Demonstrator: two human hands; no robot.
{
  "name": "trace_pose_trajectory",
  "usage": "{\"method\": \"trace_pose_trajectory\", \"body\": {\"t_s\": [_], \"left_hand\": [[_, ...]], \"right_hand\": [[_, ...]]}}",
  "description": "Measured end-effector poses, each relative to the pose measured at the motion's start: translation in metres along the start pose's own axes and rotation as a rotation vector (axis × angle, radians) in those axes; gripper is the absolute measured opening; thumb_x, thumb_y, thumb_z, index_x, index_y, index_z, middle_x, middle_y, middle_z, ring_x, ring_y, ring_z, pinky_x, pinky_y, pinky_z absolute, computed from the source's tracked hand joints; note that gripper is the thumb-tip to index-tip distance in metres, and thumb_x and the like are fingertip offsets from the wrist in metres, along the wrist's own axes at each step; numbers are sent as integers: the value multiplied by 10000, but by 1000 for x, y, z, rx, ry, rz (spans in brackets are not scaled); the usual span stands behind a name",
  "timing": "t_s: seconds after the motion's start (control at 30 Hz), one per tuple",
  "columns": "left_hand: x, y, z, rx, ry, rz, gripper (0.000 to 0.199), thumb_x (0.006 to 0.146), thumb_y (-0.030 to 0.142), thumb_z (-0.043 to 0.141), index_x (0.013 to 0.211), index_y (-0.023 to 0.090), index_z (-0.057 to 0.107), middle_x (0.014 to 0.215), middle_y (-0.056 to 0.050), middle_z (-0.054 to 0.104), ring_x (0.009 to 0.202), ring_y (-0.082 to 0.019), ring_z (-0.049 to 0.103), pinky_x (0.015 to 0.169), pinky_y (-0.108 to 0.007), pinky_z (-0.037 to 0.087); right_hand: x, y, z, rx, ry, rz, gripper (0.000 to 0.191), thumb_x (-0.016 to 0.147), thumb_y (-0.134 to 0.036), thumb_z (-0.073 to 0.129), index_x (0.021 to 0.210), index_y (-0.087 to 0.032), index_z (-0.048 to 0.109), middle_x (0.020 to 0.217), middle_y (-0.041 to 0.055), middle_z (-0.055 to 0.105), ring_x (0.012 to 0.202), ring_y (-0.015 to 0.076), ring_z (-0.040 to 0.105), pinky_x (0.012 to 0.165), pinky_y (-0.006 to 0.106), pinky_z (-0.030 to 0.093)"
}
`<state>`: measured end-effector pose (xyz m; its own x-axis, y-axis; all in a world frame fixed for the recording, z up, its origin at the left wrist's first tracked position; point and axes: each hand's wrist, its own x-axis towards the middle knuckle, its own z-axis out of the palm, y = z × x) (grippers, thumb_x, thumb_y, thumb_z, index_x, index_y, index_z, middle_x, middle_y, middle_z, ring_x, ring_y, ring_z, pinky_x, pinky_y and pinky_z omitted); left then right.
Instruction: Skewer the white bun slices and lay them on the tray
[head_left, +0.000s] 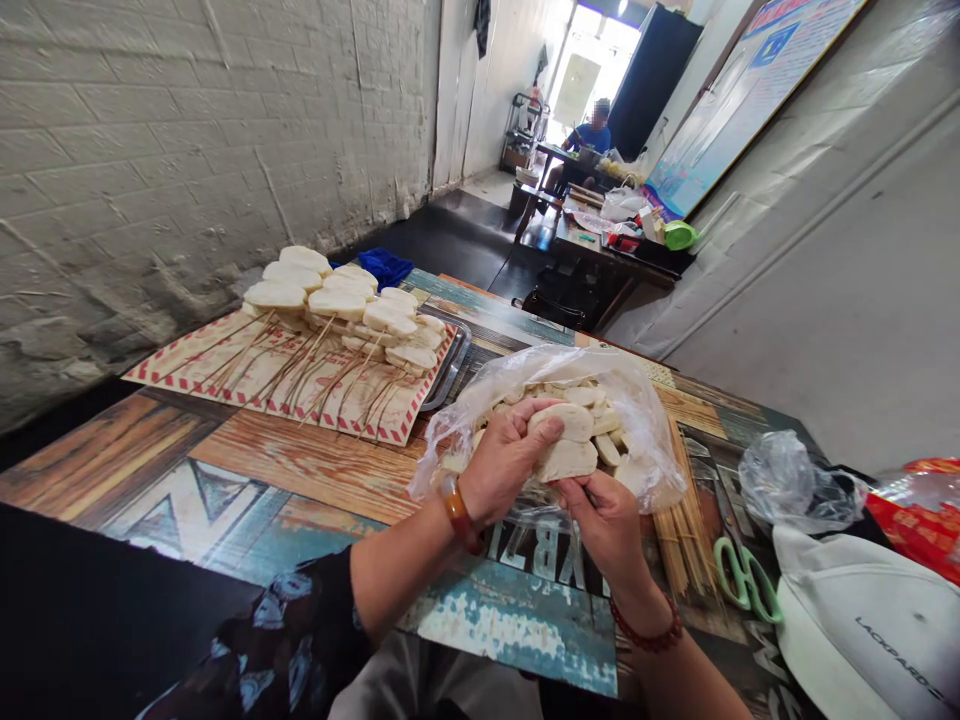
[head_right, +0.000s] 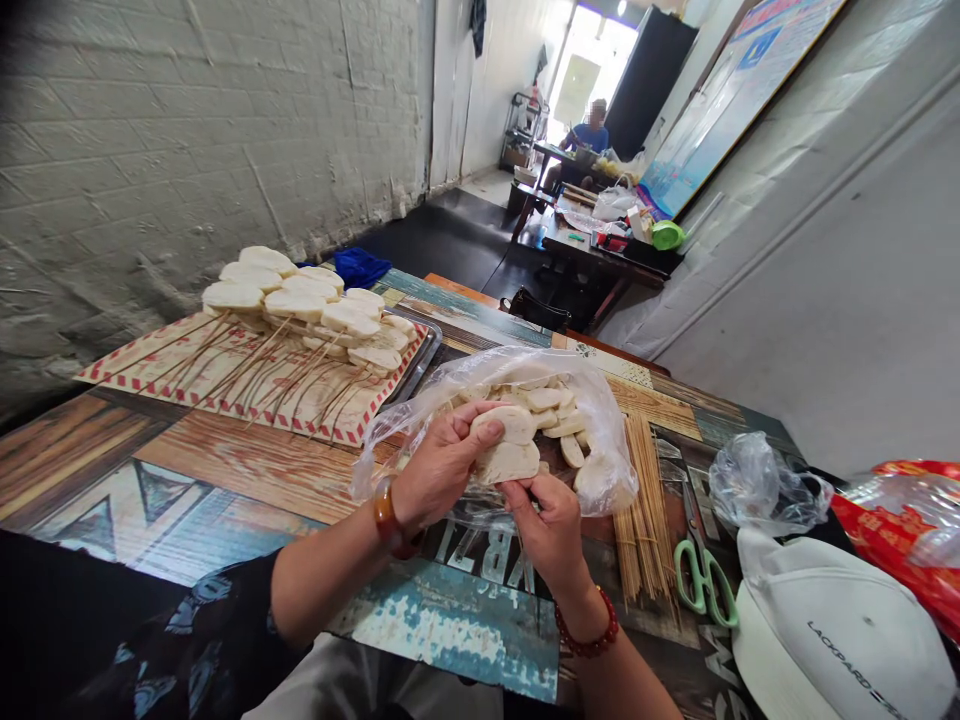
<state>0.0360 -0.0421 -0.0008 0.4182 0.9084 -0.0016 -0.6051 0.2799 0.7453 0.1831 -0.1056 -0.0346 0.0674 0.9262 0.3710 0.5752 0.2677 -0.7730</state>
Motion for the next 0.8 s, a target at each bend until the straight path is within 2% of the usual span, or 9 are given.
{"method": "trace_pose_trajectory", "body": {"t_s": [0.13,0.3,0.47,0.57,0.8], "left_hand": [[-8,6,3,129,-22,50,416,769,446,800,1085,179,756,935,-69,748,788,-165,651,708,-248,507],[-16,16,5,310,-21,161,314,814,358,771,1091,210,778,1048,-79,748,884,-198,655,765,-266,507],[-19,17,6,200,-74,152,322,804,395,779,1069,213,772,963,-66,742,825,-178,641,718,-250,501],[-19,16,7,117,-88,100,349,799,433,781,1048,190,756,925,-64,735,789,-164,636,698,-246,501],[-19,15,8,11,-108,23,358,790,403,803,1043,166,715,894,-51,728,756,-132,638,692,-225,509]], "right_hand": [[1,-3,-6,-51,15,-75,314,911,-311,597,620,-210,657,551,16,640,510,157,549,541,282,428],[2,-3,-16,-43,-47,-86,321,884,-261,618,566,-213,634,551,4,618,500,151,506,544,281,421],[0,3,-22,75,-85,-93,334,899,-289,637,578,-195,632,581,0,622,527,146,512,541,269,410],[-1,2,-22,77,-56,-118,336,894,-327,671,592,-183,636,581,-6,617,530,142,521,523,255,399],[-1,-4,-19,52,-14,-182,375,919,-374,673,602,-174,643,558,-17,629,503,126,526,500,236,394]]}}
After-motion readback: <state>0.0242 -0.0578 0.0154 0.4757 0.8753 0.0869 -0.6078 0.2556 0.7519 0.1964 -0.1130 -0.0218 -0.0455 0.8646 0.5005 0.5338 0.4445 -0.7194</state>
